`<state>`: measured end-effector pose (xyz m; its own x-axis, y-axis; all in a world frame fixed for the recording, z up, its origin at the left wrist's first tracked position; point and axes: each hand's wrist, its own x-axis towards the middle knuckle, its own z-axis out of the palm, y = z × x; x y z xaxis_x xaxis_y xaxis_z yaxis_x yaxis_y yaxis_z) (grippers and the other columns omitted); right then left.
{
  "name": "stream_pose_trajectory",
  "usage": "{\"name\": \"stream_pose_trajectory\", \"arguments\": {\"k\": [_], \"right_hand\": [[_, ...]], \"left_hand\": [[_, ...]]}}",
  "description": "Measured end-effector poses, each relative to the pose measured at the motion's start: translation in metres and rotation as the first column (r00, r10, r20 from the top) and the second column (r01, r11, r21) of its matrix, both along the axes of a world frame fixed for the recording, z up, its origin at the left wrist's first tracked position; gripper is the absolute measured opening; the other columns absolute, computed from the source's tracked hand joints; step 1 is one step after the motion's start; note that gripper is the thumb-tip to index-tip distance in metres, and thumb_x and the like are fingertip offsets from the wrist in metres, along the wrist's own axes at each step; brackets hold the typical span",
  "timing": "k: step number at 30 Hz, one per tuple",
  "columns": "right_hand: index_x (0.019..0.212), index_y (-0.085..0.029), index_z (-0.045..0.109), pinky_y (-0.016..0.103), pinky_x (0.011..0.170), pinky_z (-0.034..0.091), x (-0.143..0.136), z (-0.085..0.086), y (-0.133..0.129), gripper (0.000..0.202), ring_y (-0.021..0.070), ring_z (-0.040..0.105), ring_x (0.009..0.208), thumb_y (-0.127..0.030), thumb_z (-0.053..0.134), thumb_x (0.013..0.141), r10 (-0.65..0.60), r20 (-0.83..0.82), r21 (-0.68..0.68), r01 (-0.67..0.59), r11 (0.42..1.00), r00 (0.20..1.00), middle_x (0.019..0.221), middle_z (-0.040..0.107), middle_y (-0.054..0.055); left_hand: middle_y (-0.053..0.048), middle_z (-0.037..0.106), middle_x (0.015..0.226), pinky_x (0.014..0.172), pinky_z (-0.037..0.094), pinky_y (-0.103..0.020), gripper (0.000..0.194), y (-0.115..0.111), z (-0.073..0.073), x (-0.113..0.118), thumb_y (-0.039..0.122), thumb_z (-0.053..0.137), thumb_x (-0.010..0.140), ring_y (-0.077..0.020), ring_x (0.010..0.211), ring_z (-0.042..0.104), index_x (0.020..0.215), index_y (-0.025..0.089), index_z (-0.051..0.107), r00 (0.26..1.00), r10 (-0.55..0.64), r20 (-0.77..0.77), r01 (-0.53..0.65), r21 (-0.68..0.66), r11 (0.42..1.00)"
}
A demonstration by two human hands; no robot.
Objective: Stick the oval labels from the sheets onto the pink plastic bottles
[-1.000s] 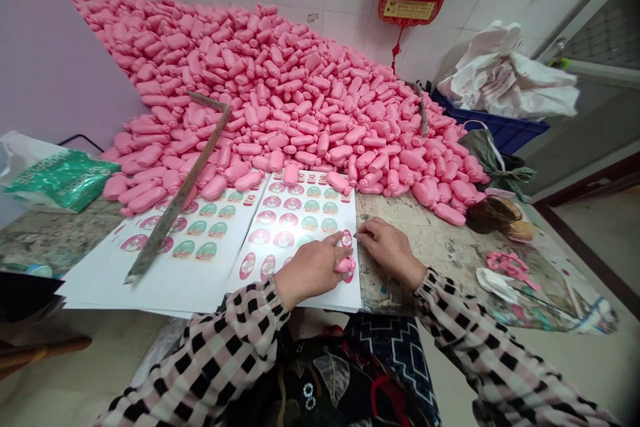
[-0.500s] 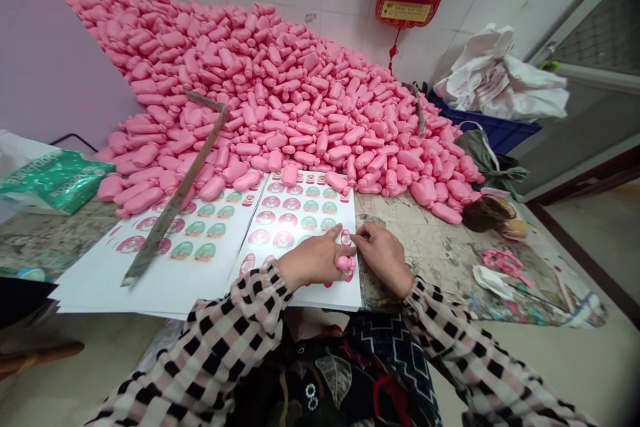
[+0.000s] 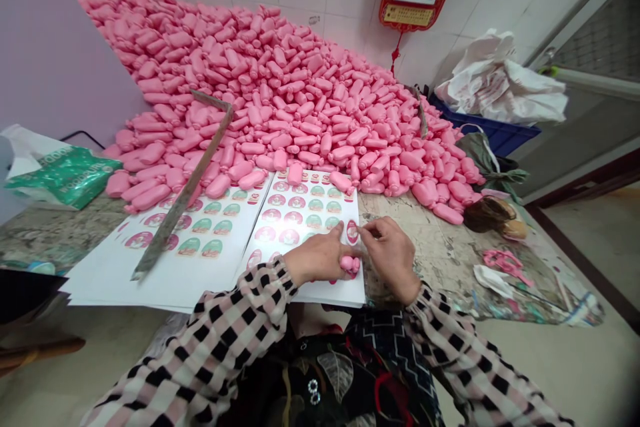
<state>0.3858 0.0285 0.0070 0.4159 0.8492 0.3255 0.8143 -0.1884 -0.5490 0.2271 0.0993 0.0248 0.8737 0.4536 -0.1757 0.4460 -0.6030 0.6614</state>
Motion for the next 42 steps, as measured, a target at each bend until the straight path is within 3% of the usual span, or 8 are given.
{"name": "stream_pose_trajectory", "arguments": {"k": [3, 5, 8, 10, 13, 34, 38, 42], "right_hand": [[0.075, -0.020, 0.062, 0.028, 0.065, 0.040, 0.007, 0.006, -0.001, 0.025, 0.0162, 0.054, 0.070, -0.044, 0.059, 0.079, -0.019, -0.289, 0.128, 0.058, 0.990, 0.957, 0.076, 0.060, 0.002], [0.075, -0.019, 0.062, 0.028, 0.063, 0.042, 0.004, 0.012, -0.005, 0.025, 0.0163, 0.053, 0.068, -0.044, 0.063, 0.076, 0.031, -0.469, 0.172, 0.056, 0.984, 0.883, 0.073, 0.060, 0.002], [0.076, -0.019, 0.062, 0.027, 0.061, 0.042, -0.014, 0.022, -0.016, 0.024, 0.0152, 0.052, 0.066, -0.042, 0.068, 0.072, 0.137, -0.612, 0.191, -0.022, 0.981, 0.779, 0.072, 0.060, 0.001], [0.073, -0.019, 0.062, 0.027, 0.059, 0.042, -0.030, 0.027, -0.024, 0.022, 0.0146, 0.052, 0.064, -0.040, 0.068, 0.073, 0.198, -0.627, 0.185, -0.103, 0.977, 0.754, 0.072, 0.060, 0.001], [0.070, -0.020, 0.062, 0.026, 0.056, 0.042, -0.048, 0.030, -0.032, 0.020, 0.0137, 0.051, 0.060, -0.039, 0.067, 0.074, 0.249, -0.616, 0.166, -0.186, 0.968, 0.747, 0.069, 0.059, 0.000], [0.069, -0.019, 0.061, 0.026, 0.056, 0.043, -0.056, 0.024, -0.038, 0.022, 0.0132, 0.054, 0.059, -0.039, 0.065, 0.076, 0.259, -0.619, 0.142, -0.219, 0.965, 0.742, 0.069, 0.060, 0.000], [0.075, -0.020, 0.064, 0.025, 0.061, 0.042, -0.049, 0.022, -0.043, 0.021, 0.0144, 0.055, 0.067, -0.039, 0.060, 0.081, 0.295, -0.407, 0.138, -0.261, 0.955, 0.865, 0.073, 0.060, 0.002], [0.082, -0.022, 0.066, 0.026, 0.065, 0.040, -0.034, 0.021, -0.044, 0.019, 0.0145, 0.055, 0.073, -0.039, 0.058, 0.083, 0.309, -0.259, 0.087, -0.296, 0.951, 0.915, 0.080, 0.060, 0.002]], "left_hand": [[-0.006, 0.056, 0.110, 0.080, 0.044, -0.032, 0.041, -0.005, -0.002, -0.009, 0.045, 0.066, 0.068, -0.0215, 0.085, 0.059, 0.104, 0.027, 0.065, 0.969, 0.140, 0.203, -0.102, -0.189, 0.977], [-0.004, 0.060, 0.091, 0.072, 0.045, -0.027, 0.039, -0.013, -0.003, -0.015, 0.050, 0.062, 0.073, -0.0175, 0.077, 0.059, 0.101, 0.022, 0.062, 0.861, 0.378, 0.340, -0.187, -0.480, 0.857], [-0.004, 0.059, 0.078, 0.055, 0.043, -0.024, 0.050, -0.028, -0.003, -0.020, 0.062, 0.047, 0.079, -0.0124, 0.059, 0.055, 0.101, 0.018, 0.055, 0.665, 0.694, 0.276, -0.073, -0.901, 0.428], [-0.004, 0.057, 0.075, 0.052, 0.042, -0.023, 0.055, -0.037, -0.001, -0.020, 0.066, 0.041, 0.079, -0.0121, 0.057, 0.055, 0.097, 0.016, 0.054, 0.590, 0.792, 0.158, 0.058, -0.986, 0.153], [-0.004, 0.057, 0.071, 0.051, 0.044, -0.023, 0.054, -0.047, 0.001, -0.019, 0.065, 0.043, 0.079, -0.0119, 0.057, 0.055, 0.094, 0.014, 0.055, 0.517, 0.855, 0.048, 0.112, -0.994, -0.012], [-0.002, 0.055, 0.072, 0.055, 0.047, -0.024, 0.055, -0.058, -0.004, -0.021, 0.064, 0.042, 0.079, -0.0117, 0.058, 0.056, 0.101, 0.014, 0.052, 0.505, 0.849, 0.156, 0.102, -0.987, 0.121], [0.000, 0.056, 0.076, 0.057, 0.047, -0.025, 0.036, -0.058, 0.000, -0.030, 0.032, 0.066, 0.076, -0.0121, 0.060, 0.057, 0.102, 0.019, 0.046, 0.626, 0.746, 0.227, 0.078, -0.970, 0.230], [-0.001, 0.058, 0.085, 0.060, 0.049, -0.026, 0.037, -0.060, -0.001, -0.039, 0.006, 0.061, 0.069, -0.0112, 0.063, 0.059, 0.100, 0.019, 0.045, 0.702, 0.676, 0.226, 0.113, -0.972, 0.208]]}}
